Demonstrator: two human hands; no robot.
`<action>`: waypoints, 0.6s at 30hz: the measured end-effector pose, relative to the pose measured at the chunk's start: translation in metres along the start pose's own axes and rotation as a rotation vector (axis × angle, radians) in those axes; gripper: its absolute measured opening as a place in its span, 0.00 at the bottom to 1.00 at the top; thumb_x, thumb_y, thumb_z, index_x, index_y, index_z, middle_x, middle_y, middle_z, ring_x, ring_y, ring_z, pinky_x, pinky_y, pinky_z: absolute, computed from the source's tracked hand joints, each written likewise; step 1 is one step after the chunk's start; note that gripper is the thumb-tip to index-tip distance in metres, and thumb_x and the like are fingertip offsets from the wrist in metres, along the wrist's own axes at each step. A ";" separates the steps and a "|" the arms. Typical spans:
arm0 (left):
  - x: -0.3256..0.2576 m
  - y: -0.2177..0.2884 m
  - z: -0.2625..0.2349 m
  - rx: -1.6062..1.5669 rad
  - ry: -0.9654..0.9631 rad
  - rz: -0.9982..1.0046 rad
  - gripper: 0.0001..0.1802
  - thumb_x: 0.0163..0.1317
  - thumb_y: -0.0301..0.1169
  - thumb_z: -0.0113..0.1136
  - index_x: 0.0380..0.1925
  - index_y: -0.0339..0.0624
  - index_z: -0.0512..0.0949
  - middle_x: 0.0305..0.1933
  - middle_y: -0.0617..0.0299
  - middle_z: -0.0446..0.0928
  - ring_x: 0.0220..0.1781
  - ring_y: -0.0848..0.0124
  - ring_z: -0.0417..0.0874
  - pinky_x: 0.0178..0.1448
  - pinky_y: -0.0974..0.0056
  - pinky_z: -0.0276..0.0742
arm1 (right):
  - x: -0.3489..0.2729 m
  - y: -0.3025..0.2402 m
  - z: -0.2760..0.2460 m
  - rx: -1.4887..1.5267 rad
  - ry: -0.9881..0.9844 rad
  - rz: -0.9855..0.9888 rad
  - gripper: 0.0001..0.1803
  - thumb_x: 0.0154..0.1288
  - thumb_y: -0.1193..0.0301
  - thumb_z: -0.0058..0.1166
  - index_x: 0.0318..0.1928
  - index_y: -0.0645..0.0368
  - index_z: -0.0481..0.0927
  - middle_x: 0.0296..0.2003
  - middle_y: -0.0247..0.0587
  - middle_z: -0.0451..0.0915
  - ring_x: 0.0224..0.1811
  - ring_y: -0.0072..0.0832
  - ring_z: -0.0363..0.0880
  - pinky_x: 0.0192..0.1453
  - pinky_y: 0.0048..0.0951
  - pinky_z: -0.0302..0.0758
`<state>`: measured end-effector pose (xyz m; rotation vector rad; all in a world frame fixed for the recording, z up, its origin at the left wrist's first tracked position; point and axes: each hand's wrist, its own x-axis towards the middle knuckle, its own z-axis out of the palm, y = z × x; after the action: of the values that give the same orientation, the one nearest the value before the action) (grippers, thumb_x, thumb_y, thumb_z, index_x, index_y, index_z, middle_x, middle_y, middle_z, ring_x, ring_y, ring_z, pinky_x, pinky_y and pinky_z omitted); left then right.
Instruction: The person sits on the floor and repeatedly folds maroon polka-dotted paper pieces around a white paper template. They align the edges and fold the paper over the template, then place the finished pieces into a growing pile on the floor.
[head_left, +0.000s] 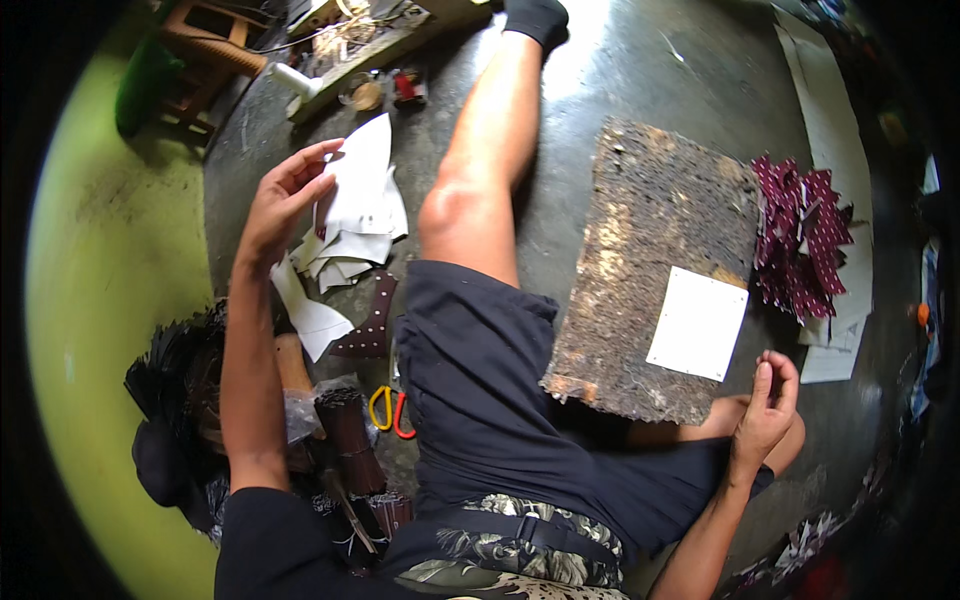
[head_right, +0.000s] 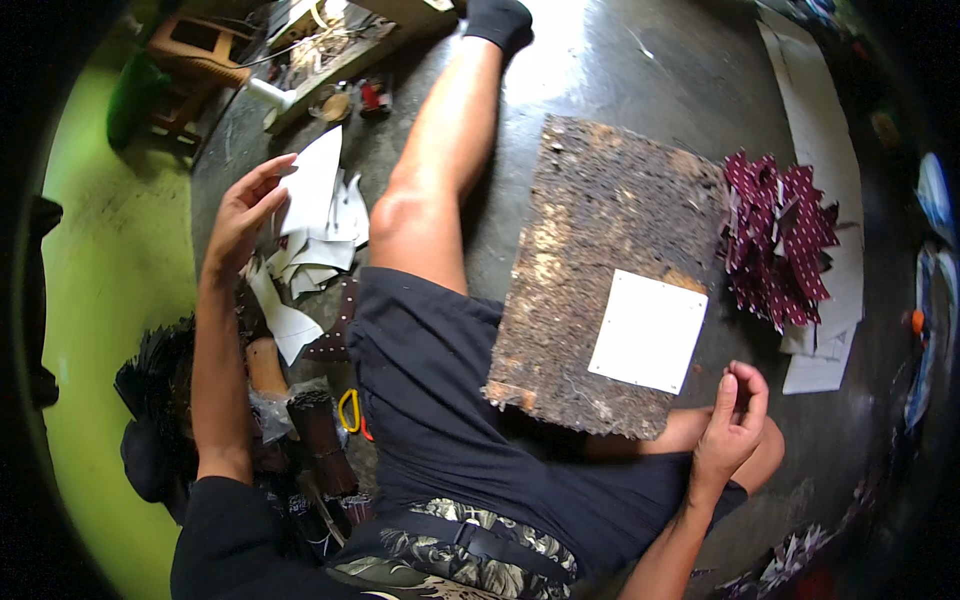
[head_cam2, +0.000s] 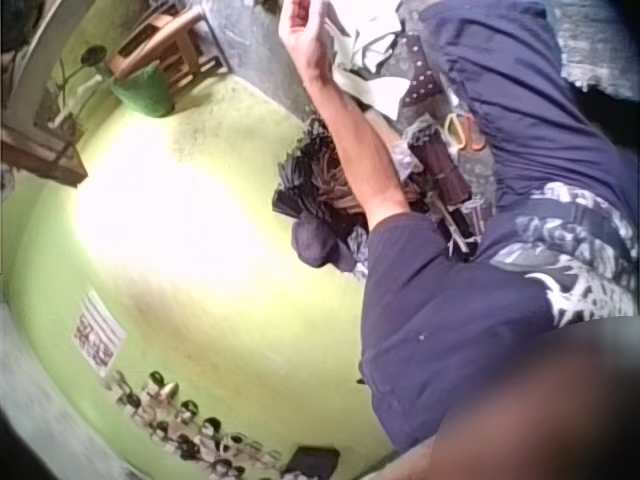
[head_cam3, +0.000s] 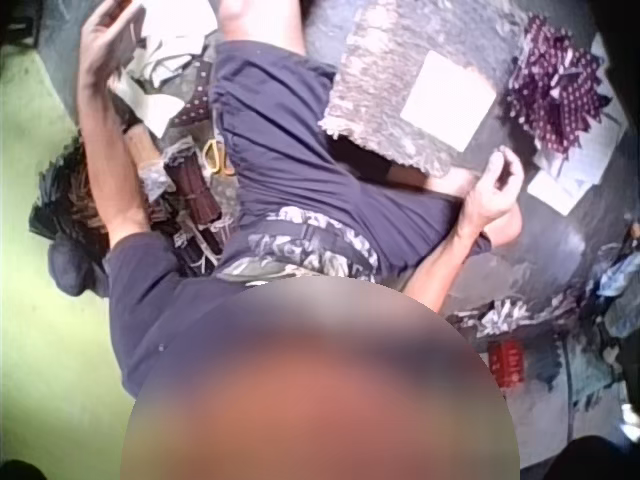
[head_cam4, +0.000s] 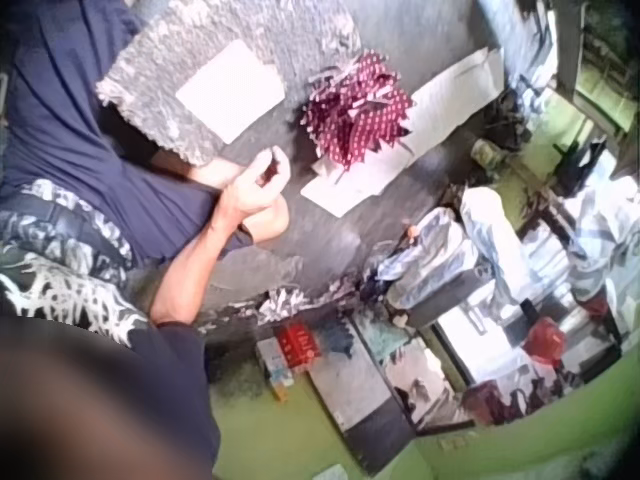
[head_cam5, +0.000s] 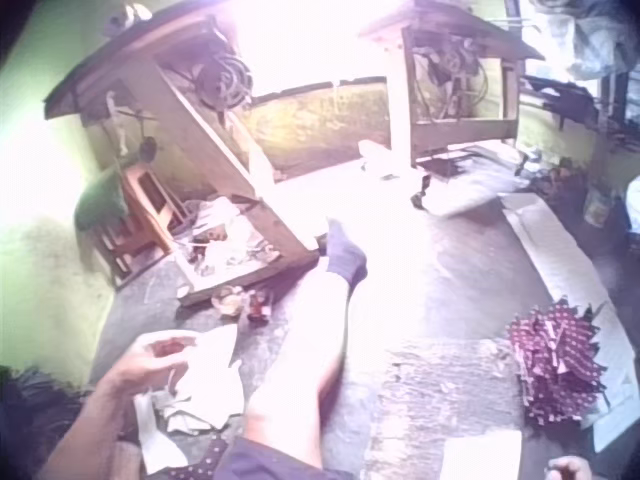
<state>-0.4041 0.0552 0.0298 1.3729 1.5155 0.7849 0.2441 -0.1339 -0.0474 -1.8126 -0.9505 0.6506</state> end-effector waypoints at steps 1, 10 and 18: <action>-0.012 0.031 0.020 0.050 -0.105 0.032 0.29 0.83 0.23 0.68 0.81 0.38 0.79 0.59 0.65 0.89 0.55 0.79 0.88 0.65 0.68 0.84 | -0.001 -0.018 0.000 0.067 -0.059 -0.030 0.15 0.91 0.71 0.62 0.68 0.65 0.83 0.60 0.39 0.88 0.58 0.25 0.86 0.64 0.27 0.82; -0.061 0.151 0.285 0.221 -0.649 0.317 0.37 0.75 0.24 0.74 0.83 0.47 0.75 0.51 0.47 0.92 0.52 0.46 0.93 0.57 0.49 0.88 | -0.003 -0.105 0.014 0.466 -0.530 0.381 0.24 0.84 0.75 0.70 0.73 0.67 0.82 0.56 0.42 0.88 0.39 0.15 0.86 0.38 0.16 0.80; -0.064 0.149 0.349 0.766 -0.285 0.781 0.32 0.71 0.32 0.78 0.73 0.39 0.82 0.55 0.52 0.87 0.58 0.52 0.85 0.63 0.50 0.78 | 0.008 -0.071 0.025 0.257 -0.386 0.155 0.09 0.81 0.76 0.73 0.56 0.67 0.94 0.46 0.31 0.87 0.40 0.12 0.80 0.46 0.20 0.77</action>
<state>-0.0276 -0.0220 0.0462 2.6078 1.0541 0.4018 0.2067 -0.0977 0.0069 -1.5693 -0.9297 1.1958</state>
